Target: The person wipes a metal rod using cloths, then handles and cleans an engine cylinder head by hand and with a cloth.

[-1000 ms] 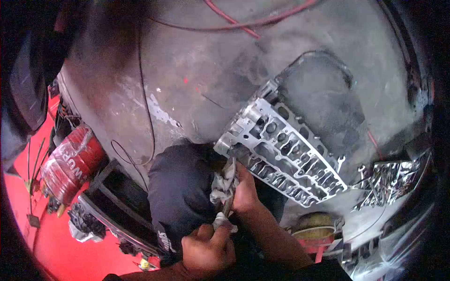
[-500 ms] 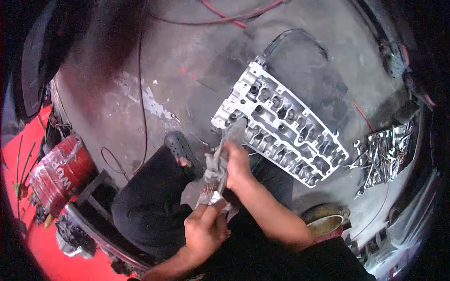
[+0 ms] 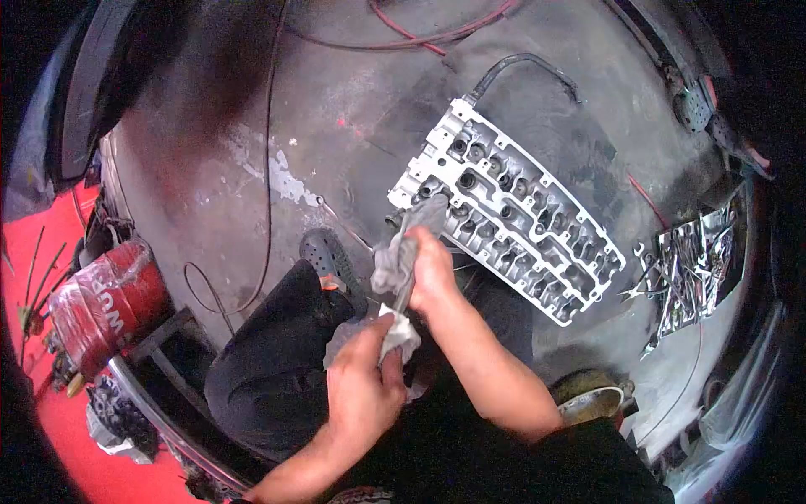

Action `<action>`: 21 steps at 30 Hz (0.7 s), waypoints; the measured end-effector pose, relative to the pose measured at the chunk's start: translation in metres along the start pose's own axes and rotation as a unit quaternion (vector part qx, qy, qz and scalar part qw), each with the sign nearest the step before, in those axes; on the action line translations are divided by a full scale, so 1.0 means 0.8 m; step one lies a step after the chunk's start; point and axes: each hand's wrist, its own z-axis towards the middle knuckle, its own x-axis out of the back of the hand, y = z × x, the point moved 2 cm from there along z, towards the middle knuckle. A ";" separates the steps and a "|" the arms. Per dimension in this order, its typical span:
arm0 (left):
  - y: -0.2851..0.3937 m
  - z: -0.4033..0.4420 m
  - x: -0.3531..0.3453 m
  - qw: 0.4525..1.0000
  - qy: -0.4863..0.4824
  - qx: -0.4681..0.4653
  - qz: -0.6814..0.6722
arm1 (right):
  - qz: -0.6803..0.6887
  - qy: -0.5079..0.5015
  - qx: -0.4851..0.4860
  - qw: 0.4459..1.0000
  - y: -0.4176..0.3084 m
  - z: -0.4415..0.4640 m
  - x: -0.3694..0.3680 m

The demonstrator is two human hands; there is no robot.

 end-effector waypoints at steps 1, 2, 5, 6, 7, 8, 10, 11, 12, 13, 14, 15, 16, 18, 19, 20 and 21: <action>0.008 0.011 0.003 0.999 -0.015 -0.023 0.035 | 0.004 -0.004 -0.002 1.000 -0.005 0.003 0.000; 0.016 0.022 0.004 0.997 -0.021 -0.030 0.071 | 0.043 -0.031 -0.021 0.998 -0.011 0.003 -0.009; 0.053 0.052 0.015 0.988 -0.052 -0.031 0.146 | 0.143 -0.124 -0.078 0.979 -0.021 0.009 -0.020; 0.058 0.061 0.015 0.984 -0.045 -0.052 0.165 | 0.133 -0.063 -0.041 0.988 -0.027 0.000 -0.031; 0.063 0.065 0.016 0.982 -0.050 -0.049 0.175 | 0.123 0.000 -0.007 0.992 -0.029 -0.003 -0.037; 0.068 0.069 0.015 0.980 -0.057 -0.051 0.185 | 0.153 0.018 -0.013 0.988 -0.030 0.003 -0.038; 0.068 0.072 0.018 0.979 -0.063 -0.054 0.188 | 0.148 0.002 -0.036 0.988 -0.029 -0.007 -0.036; 0.060 0.068 0.015 0.982 -0.054 -0.060 0.173 | 0.136 -0.015 -0.047 0.990 -0.028 -0.013 -0.036; 0.053 0.062 0.014 0.987 -0.052 -0.034 0.151 | 0.117 0.028 -0.005 0.993 -0.022 -0.013 -0.035; 0.046 0.057 0.011 0.991 -0.046 -0.006 0.126 | 0.102 0.093 0.020 0.990 -0.012 0.002 -0.027; 0.039 0.058 0.011 0.996 -0.033 0.033 0.080 | 0.080 0.053 0.001 0.995 -0.010 0.008 -0.021; 0.036 0.057 0.014 0.995 -0.041 0.041 0.081 | 0.062 0.018 -0.021 0.998 -0.005 0.010 -0.015; 0.032 0.057 0.017 0.993 -0.043 0.102 0.038 | 0.063 0.025 -0.025 0.997 0.002 0.012 -0.011; 0.024 0.065 0.019 0.990 -0.025 0.134 -0.048 | -0.029 0.113 0.082 0.990 -0.005 0.010 -0.022; 0.026 0.068 0.022 0.989 -0.027 0.137 -0.049 | -0.031 0.116 0.080 0.990 -0.006 0.010 -0.024; 0.037 0.074 0.026 0.988 -0.041 0.139 -0.045 | -0.016 0.141 0.066 0.988 -0.006 0.010 -0.024; 0.046 0.077 0.030 0.988 -0.055 0.142 -0.040 | 0.000 0.167 0.050 0.985 -0.004 0.007 -0.023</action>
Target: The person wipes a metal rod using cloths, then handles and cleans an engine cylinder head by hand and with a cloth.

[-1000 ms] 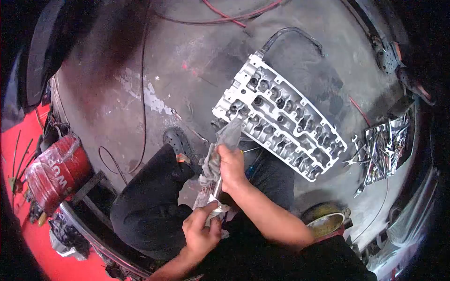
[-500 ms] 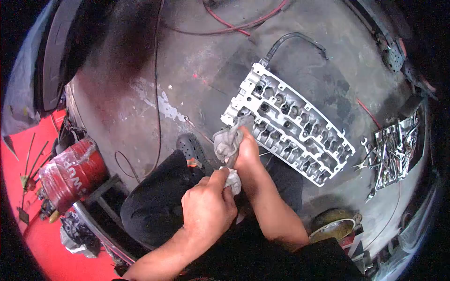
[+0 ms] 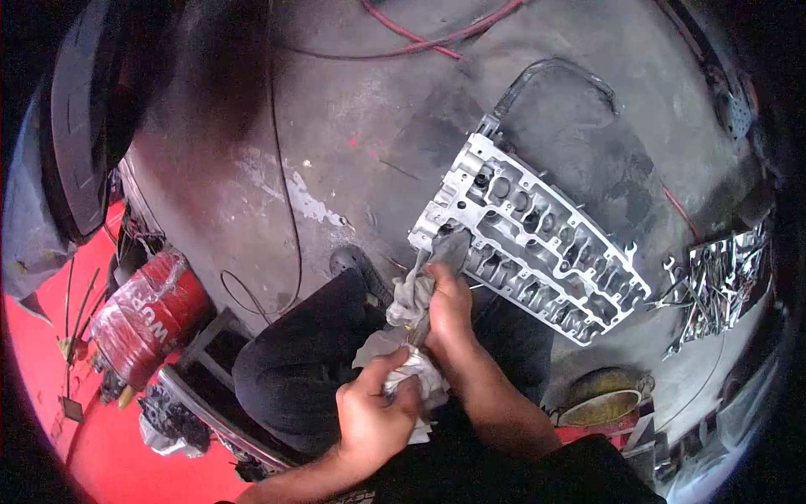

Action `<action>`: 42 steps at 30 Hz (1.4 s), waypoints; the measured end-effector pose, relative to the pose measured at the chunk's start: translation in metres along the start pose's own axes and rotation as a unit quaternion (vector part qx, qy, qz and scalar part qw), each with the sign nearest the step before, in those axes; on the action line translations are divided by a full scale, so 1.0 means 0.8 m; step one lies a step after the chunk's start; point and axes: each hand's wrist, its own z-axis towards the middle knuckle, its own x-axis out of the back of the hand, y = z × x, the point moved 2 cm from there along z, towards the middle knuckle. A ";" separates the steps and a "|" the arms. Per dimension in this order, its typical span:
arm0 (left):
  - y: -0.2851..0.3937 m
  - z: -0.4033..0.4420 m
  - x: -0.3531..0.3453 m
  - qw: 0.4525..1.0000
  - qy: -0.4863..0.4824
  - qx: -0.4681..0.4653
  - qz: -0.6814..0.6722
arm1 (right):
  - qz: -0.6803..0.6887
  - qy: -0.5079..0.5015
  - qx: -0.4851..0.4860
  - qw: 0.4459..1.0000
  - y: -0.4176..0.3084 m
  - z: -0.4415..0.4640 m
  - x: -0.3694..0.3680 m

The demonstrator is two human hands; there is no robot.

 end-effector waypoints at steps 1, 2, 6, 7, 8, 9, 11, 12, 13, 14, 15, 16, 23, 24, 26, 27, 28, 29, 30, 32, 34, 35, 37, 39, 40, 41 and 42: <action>0.007 -0.001 0.002 1.000 0.001 0.005 0.000 | -0.003 0.002 -0.004 1.000 0.006 0.005 0.007; 0.014 0.000 0.001 1.000 -0.009 -0.004 0.029 | -0.053 -0.024 0.046 0.997 0.011 0.017 0.017; 0.014 -0.006 -0.005 0.998 -0.011 -0.032 0.054 | -0.121 -0.038 0.086 0.988 0.013 0.023 0.031; 0.015 -0.007 -0.007 0.998 -0.009 -0.029 0.054 | -0.124 -0.039 0.082 0.988 0.013 0.026 0.034; 0.016 -0.007 -0.009 0.998 0.000 -0.021 0.054 | -0.192 -0.039 0.115 0.974 0.010 0.027 0.035; 0.016 -0.010 -0.011 0.999 0.006 -0.012 0.053 | -0.226 -0.037 0.129 0.965 0.009 0.025 0.039; 0.018 -0.011 -0.010 0.998 0.004 -0.030 0.059 | -0.221 -0.027 0.107 0.969 -0.008 0.006 0.031; 0.020 -0.010 -0.010 0.997 0.004 -0.052 0.065 | -0.182 -0.021 0.070 0.981 -0.018 -0.004 0.021; 0.023 -0.011 -0.010 0.997 0.002 -0.050 0.065 | -0.182 -0.019 0.068 0.981 -0.022 -0.010 0.014; 0.029 -0.011 -0.011 0.997 -0.002 -0.037 0.067 | -0.115 -0.012 0.022 0.993 -0.022 -0.015 0.009; 0.033 -0.009 -0.012 0.997 -0.005 -0.026 0.068 | -0.048 -0.007 -0.021 0.999 -0.025 -0.018 0.004; 0.035 -0.007 -0.012 0.997 -0.003 -0.024 0.068 | -0.050 -0.008 -0.022 0.998 -0.031 -0.021 0.002; 0.037 -0.013 -0.017 0.998 -0.020 0.002 0.063 | -0.058 -0.066 -0.072 0.994 -0.016 -0.004 0.026; 0.035 -0.013 -0.018 0.998 -0.003 -0.020 0.067 | -0.122 -0.078 -0.012 0.989 -0.013 0.002 0.030; 0.030 -0.013 -0.019 0.998 0.000 -0.027 0.061 | -0.188 -0.091 0.048 0.977 -0.014 0.005 0.028; 0.029 -0.015 -0.018 0.998 0.000 -0.033 0.055 | -0.160 -0.054 0.024 0.985 -0.017 -0.002 0.024; 0.026 -0.017 -0.018 0.998 0.000 -0.031 0.054 | -0.132 -0.017 0.001 0.991 -0.018 -0.006 0.022; 0.025 -0.016 -0.017 0.997 0.000 -0.048 0.064 | -0.133 -0.019 0.002 0.991 -0.017 -0.004 0.023; 0.025 -0.013 -0.016 0.995 0.000 -0.066 0.075 | -0.121 -0.037 0.000 0.992 -0.015 -0.001 0.026; 0.032 -0.010 -0.014 0.995 -0.006 -0.053 0.079 | -0.108 -0.049 -0.005 0.993 -0.015 -0.001 0.024; 0.038 -0.010 -0.012 0.996 -0.017 -0.036 0.082 | -0.142 -0.020 -0.023 0.989 -0.024 -0.010 0.019; 0.040 -0.008 -0.011 0.995 -0.016 -0.039 0.086 | -0.143 -0.020 -0.024 0.989 -0.031 -0.017 0.014; 0.043 -0.005 -0.010 0.995 -0.013 -0.042 0.091 | -0.082 -0.016 -0.067 0.994 -0.040 -0.030 0.001; 0.044 -0.005 -0.014 0.998 -0.004 -0.013 0.060 | -0.105 -0.010 -0.057 0.993 -0.038 -0.024 0.008; 0.048 -0.005 -0.015 0.998 -0.004 -0.012 0.058 | -0.127 -0.006 -0.044 0.991 -0.035 -0.016 0.015; 0.050 -0.005 -0.016 0.998 -0.011 0.020 0.052 | -0.177 -0.010 -0.020 0.984 -0.029 -0.008 0.024; 0.052 -0.005 -0.017 0.997 -0.018 0.052 0.047 | -0.227 -0.011 0.004 0.974 -0.026 -0.004 0.028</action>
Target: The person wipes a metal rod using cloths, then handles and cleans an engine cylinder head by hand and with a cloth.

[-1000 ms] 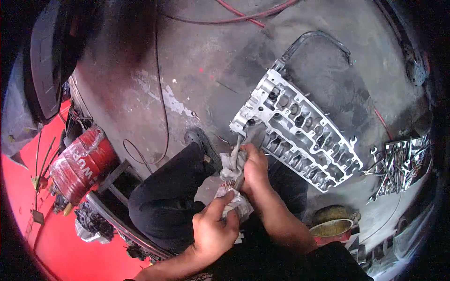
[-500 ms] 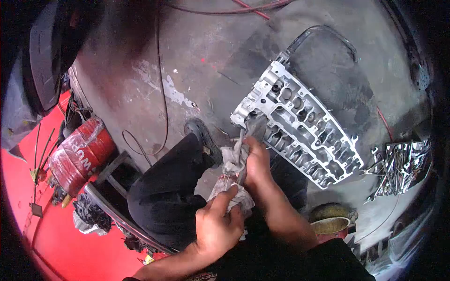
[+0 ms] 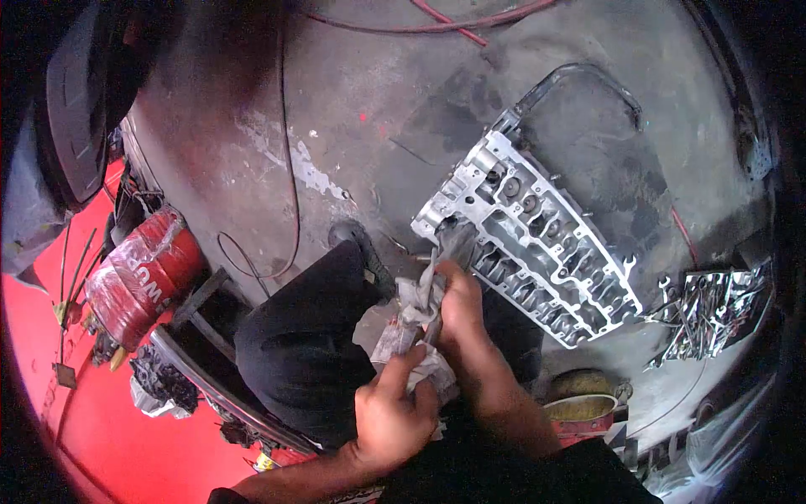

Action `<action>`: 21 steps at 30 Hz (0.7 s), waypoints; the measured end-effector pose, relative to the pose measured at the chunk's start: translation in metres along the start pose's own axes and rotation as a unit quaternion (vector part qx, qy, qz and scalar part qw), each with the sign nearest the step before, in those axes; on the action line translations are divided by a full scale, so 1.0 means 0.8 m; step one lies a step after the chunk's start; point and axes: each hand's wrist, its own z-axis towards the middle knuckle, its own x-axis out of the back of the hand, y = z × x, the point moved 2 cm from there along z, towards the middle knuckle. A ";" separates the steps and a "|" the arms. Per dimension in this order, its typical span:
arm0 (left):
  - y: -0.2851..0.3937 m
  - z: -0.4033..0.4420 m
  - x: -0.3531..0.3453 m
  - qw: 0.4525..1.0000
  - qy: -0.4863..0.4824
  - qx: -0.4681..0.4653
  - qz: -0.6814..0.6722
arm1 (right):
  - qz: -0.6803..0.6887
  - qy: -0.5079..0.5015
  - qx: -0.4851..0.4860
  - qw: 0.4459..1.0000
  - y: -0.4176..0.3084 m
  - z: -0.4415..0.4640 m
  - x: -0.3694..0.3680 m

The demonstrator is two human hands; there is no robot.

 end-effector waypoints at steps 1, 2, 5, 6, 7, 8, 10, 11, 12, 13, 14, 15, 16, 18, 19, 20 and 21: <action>0.001 0.001 0.000 1.000 0.001 0.001 0.001 | 0.043 0.000 0.006 0.999 0.004 0.000 0.000; 0.002 0.004 0.002 1.000 -0.003 -0.016 0.016 | 0.087 -0.001 0.012 0.996 0.000 -0.001 -0.004; 0.000 0.014 0.007 0.997 -0.019 -0.056 0.044 | 0.168 -0.009 -0.079 0.983 -0.021 -0.019 -0.013; -0.001 0.017 0.007 0.994 -0.031 -0.086 0.054 | 0.184 -0.002 -0.129 0.974 -0.022 -0.020 -0.015; -0.006 0.017 0.004 0.994 -0.037 -0.069 0.073 | 0.217 0.013 -0.067 0.974 -0.015 -0.014 -0.019; -0.003 0.025 0.006 0.994 -0.043 -0.071 0.072 | 0.219 0.018 -0.065 0.973 -0.016 -0.006 -0.021; 0.002 0.028 0.014 0.990 -0.038 -0.116 0.070 | 0.163 0.032 -0.099 0.981 -0.009 -0.005 -0.016; 0.004 0.032 0.015 0.990 -0.033 -0.115 0.070 | 0.158 0.035 -0.104 0.981 -0.009 -0.010 -0.016; 0.005 0.034 0.015 0.991 -0.026 -0.112 0.067 | 0.177 0.025 -0.115 0.977 -0.017 -0.010 -0.020; 0.007 0.038 0.017 0.991 -0.031 -0.109 0.066 | 0.198 0.014 -0.125 0.972 -0.024 -0.010 -0.025; 0.009 0.037 0.017 0.991 -0.046 -0.106 0.062 | 0.223 0.013 -0.137 0.965 -0.026 -0.013 -0.022; 0.010 0.033 0.017 0.991 -0.055 -0.104 0.060 | 0.245 -0.003 -0.181 0.952 -0.015 -0.006 -0.009; 0.011 0.033 0.017 0.990 -0.058 -0.107 0.075 | 0.248 0.002 -0.178 0.952 -0.006 0.002 -0.004; 0.009 0.038 0.016 0.988 -0.056 -0.113 0.091 | 0.115 0.072 -0.078 0.988 0.008 0.018 -0.002; 0.006 0.039 0.014 0.988 -0.044 -0.121 0.081 | 0.079 0.069 -0.041 0.994 0.016 0.022 0.000; 0.003 0.037 0.015 0.989 -0.034 -0.124 0.072 | 0.044 0.069 -0.003 0.997 0.023 0.025 0.001; 0.002 0.035 0.014 0.990 -0.035 -0.117 0.070 | 0.041 0.036 -0.036 0.998 0.028 0.029 0.007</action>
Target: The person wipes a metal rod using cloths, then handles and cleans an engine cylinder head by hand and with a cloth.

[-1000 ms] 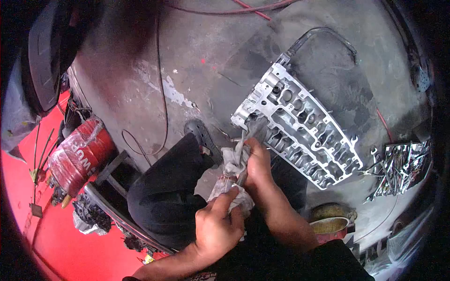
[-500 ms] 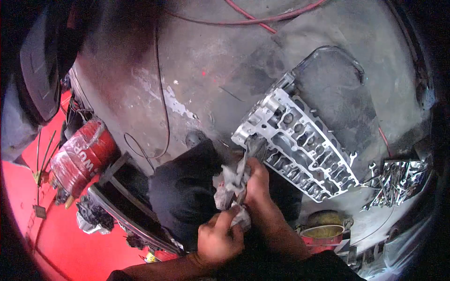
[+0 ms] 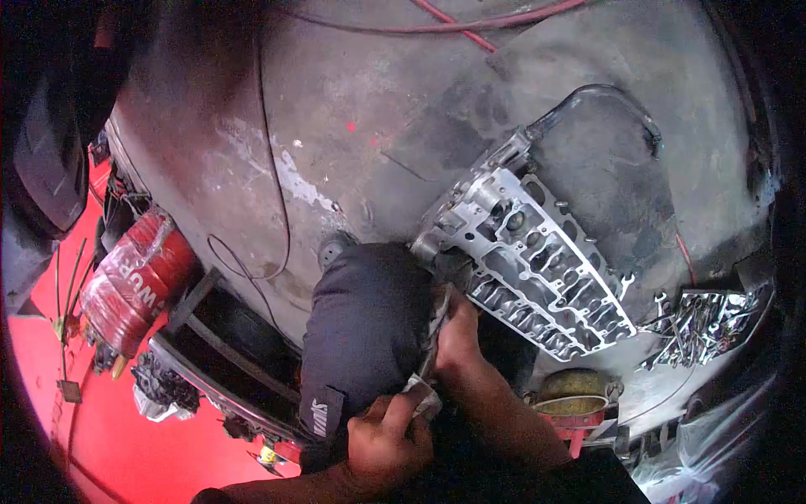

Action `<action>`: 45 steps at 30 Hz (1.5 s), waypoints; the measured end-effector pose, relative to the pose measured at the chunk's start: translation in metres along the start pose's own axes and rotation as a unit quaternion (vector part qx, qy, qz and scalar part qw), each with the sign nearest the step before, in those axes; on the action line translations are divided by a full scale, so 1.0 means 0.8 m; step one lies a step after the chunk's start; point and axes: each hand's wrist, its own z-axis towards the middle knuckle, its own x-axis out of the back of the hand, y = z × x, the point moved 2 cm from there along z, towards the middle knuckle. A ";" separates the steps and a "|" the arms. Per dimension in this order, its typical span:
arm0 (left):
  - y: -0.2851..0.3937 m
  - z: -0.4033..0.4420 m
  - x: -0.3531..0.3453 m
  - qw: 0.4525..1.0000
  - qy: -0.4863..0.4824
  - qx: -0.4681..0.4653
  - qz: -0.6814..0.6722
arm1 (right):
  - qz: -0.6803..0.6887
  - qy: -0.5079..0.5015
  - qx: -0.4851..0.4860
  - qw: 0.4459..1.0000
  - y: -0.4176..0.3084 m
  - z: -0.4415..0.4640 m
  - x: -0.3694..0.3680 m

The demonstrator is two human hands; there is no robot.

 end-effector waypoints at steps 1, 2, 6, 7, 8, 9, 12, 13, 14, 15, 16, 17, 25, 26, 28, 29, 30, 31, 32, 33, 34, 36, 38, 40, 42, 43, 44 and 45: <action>0.000 -0.001 -0.001 1.000 -0.009 0.010 -0.008 | -0.005 -0.019 -0.018 1.000 0.005 0.002 0.004; -0.001 -0.001 0.000 1.000 -0.015 0.018 -0.014 | -0.010 -0.038 -0.035 0.999 0.002 -0.001 0.002; 0.002 -0.004 -0.003 0.999 -0.025 0.028 -0.013 | 0.050 -0.006 -0.092 0.995 -0.011 -0.007 -0.005; -0.002 -0.008 -0.008 1.000 -0.009 0.015 -0.009 | 0.021 -0.011 -0.082 0.996 0.003 0.000 0.004; -0.001 -0.007 -0.009 1.000 0.006 0.003 -0.007 | -0.008 -0.015 -0.073 0.997 0.001 -0.003 0.002; 0.001 -0.007 -0.008 1.000 0.002 0.004 -0.012 | 0.055 0.001 -0.077 0.996 0.001 -0.006 -0.002; -0.005 0.005 -0.007 0.999 0.012 0.006 -0.031 | 0.111 -0.020 -0.080 0.990 -0.016 -0.002 -0.017; -0.016 -0.003 -0.021 0.996 0.019 0.050 -0.070 | 0.106 -0.044 -0.082 0.990 -0.027 -0.004 -0.015; -0.011 -0.011 -0.022 0.993 0.018 0.067 -0.095 | 0.036 -0.014 -0.069 0.997 -0.048 -0.014 -0.025; -0.002 -0.014 -0.020 0.989 0.019 0.084 -0.121 | -0.029 0.027 -0.054 0.998 -0.065 -0.033 -0.029; 0.007 -0.010 -0.007 0.995 -0.008 0.074 -0.065 | 0.024 -0.010 -0.069 0.997 -0.043 -0.014 -0.024; 0.014 -0.002 0.004 0.998 -0.018 0.061 -0.004 | 0.074 -0.045 -0.087 0.992 -0.021 0.003 -0.019; -0.001 -0.016 -0.003 0.999 0.027 -0.016 0.031 | 0.121 -0.072 -0.038 0.989 -0.055 -0.034 -0.045; -0.005 -0.020 -0.003 0.999 0.030 -0.011 0.031 | 0.166 -0.099 -0.046 0.980 -0.045 -0.025 -0.045; -0.011 -0.026 -0.006 0.999 0.023 0.012 0.039 | 0.230 -0.144 -0.057 0.961 -0.030 -0.010 -0.039; -0.018 -0.033 -0.010 0.999 0.019 0.010 0.039 | 0.253 -0.163 -0.062 0.952 -0.026 -0.011 -0.037; -0.027 -0.036 -0.013 0.999 0.036 -0.003 0.009 | 0.237 -0.163 -0.041 0.957 -0.025 -0.012 -0.037; -0.035 -0.038 -0.014 0.998 0.052 -0.015 -0.019 | 0.222 -0.164 -0.022 0.961 -0.020 -0.014 -0.040; -0.045 -0.047 -0.016 0.999 0.034 0.005 -0.021 | 0.198 -0.086 0.012 0.976 -0.013 -0.016 -0.048; -0.058 -0.060 -0.019 0.999 0.032 0.006 -0.020 | 0.199 -0.085 0.011 0.976 0.001 -0.021 -0.053; -0.072 -0.073 -0.023 0.997 0.062 -0.007 -0.055 | 0.121 -0.012 0.119 0.985 0.014 -0.028 -0.051; -0.097 -0.098 -0.028 0.990 0.097 -0.004 -0.102 | 0.064 0.032 0.255 0.964 0.015 -0.061 -0.048; -0.115 -0.111 -0.034 0.988 0.107 -0.005 -0.115 | 0.069 0.004 0.232 0.970 0.019 -0.074 -0.045; -0.120 -0.116 -0.038 0.985 0.126 -0.021 -0.119 | 0.085 -0.001 0.245 0.966 0.025 -0.071 -0.048; -0.112 -0.111 -0.040 0.984 0.130 -0.025 -0.120 | 0.066 -0.015 0.213 0.975 0.027 -0.052 -0.040; -0.106 -0.110 -0.040 0.984 0.127 -0.030 -0.119 | 0.051 -0.023 0.180 0.982 0.032 -0.039 -0.036; -0.100 -0.107 -0.039 0.987 0.109 -0.006 -0.114 | 0.067 -0.031 0.183 0.980 0.038 -0.020 -0.037; -0.094 -0.103 -0.038 0.987 0.112 -0.007 -0.113 | 0.082 -0.040 0.186 0.978 0.040 -0.008 -0.039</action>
